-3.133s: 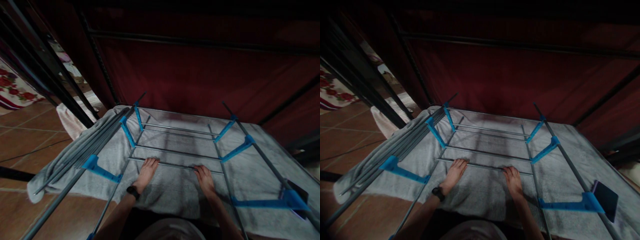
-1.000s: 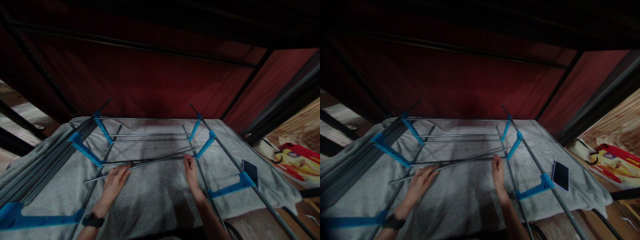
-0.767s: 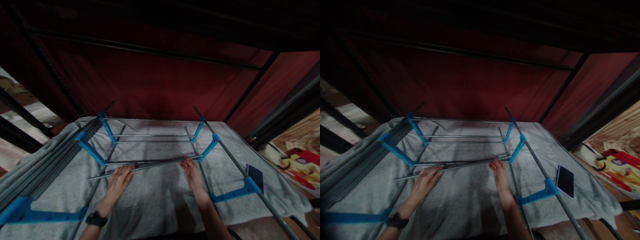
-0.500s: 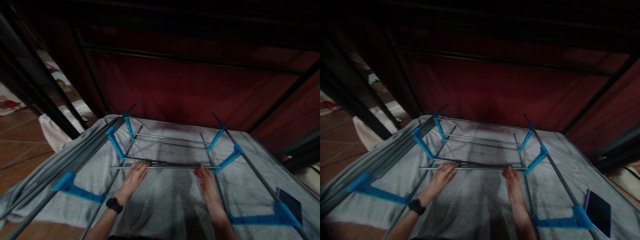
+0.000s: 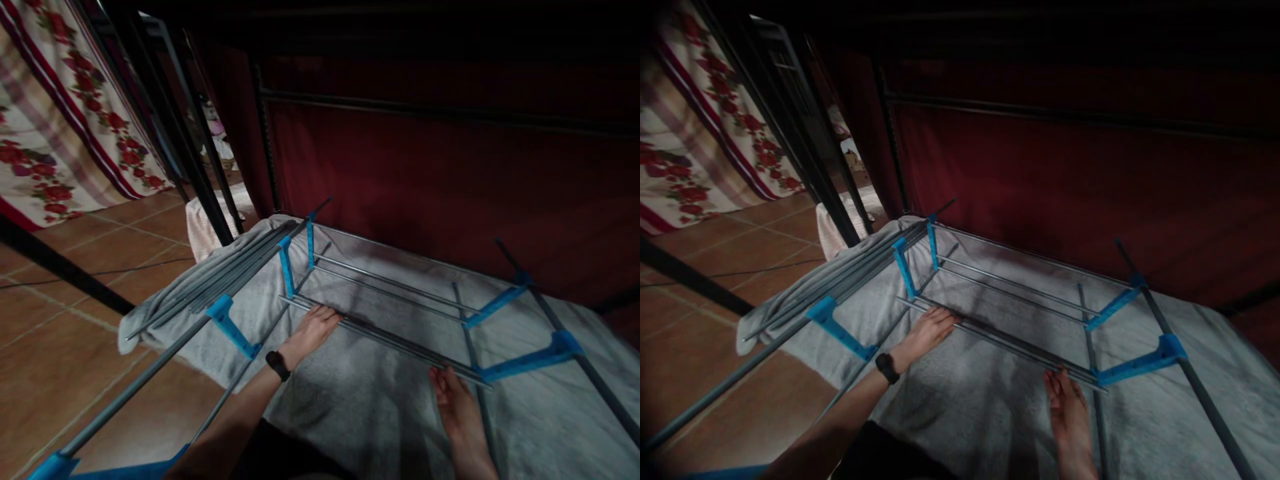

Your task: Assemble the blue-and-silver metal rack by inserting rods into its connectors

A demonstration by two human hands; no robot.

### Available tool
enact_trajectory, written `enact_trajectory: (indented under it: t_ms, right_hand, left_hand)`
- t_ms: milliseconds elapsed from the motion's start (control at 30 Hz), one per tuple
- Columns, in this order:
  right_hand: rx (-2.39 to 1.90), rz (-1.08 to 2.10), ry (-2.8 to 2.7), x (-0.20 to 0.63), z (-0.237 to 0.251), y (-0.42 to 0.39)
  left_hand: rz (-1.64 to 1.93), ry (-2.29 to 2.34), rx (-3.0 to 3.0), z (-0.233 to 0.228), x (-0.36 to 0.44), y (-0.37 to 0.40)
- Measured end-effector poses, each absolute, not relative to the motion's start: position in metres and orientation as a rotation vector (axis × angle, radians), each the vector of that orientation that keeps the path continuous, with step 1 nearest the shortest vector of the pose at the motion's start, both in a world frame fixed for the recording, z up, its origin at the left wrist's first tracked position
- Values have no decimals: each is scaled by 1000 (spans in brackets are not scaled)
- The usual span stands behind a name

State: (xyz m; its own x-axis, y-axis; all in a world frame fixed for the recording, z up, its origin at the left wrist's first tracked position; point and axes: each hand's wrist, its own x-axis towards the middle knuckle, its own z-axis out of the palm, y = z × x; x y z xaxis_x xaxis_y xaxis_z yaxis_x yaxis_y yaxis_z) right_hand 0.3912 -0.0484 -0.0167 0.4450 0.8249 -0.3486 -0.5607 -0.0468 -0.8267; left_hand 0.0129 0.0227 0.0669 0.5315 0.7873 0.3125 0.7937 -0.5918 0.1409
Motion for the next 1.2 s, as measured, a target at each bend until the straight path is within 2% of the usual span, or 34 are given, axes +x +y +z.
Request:
enact_trajectory:
  t_ms: [1200]
  right_hand:
    - [-1086, 1189, -136, 405, -34, -35]
  left_hand:
    - [-475, -1197, -2758, 115, 39, 65]
